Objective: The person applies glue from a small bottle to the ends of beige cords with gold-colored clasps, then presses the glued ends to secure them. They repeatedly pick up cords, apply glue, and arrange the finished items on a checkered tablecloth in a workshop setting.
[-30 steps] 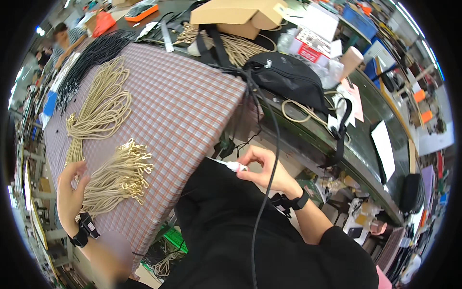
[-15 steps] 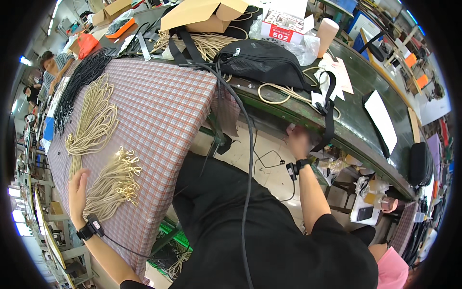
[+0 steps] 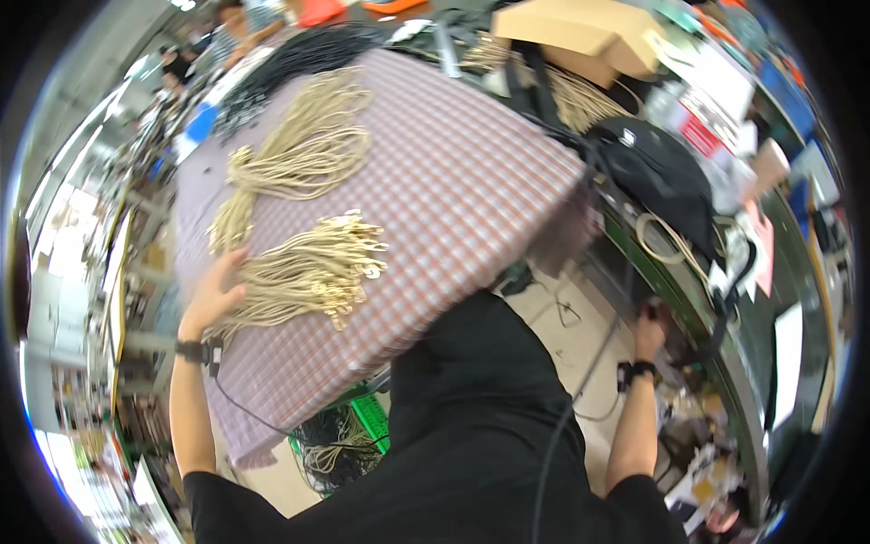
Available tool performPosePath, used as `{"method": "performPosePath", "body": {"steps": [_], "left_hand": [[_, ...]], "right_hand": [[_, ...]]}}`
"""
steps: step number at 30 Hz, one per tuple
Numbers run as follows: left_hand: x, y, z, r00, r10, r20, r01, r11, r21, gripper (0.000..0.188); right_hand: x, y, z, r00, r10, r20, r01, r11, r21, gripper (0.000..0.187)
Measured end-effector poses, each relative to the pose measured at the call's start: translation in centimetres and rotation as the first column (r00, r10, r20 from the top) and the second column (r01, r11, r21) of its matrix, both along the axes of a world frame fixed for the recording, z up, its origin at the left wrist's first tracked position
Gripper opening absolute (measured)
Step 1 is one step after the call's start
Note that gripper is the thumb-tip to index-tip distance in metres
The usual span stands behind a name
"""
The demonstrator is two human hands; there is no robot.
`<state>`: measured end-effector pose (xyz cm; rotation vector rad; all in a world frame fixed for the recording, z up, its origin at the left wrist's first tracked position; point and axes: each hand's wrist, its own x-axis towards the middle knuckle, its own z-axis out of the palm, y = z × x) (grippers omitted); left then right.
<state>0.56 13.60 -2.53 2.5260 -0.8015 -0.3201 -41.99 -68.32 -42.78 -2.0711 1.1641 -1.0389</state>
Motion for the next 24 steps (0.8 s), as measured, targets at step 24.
{"method": "performPosePath", "body": {"steps": [24], "left_hand": [[-7.4, 3.8, 4.0, 0.971, 0.212, 0.110, -0.236, 0.921, 0.309, 0.100]], "right_hand": [[0.6, 7.4, 2.5, 0.989, 0.072, -0.128, -0.083, 0.993, -0.080, 0.029]]}}
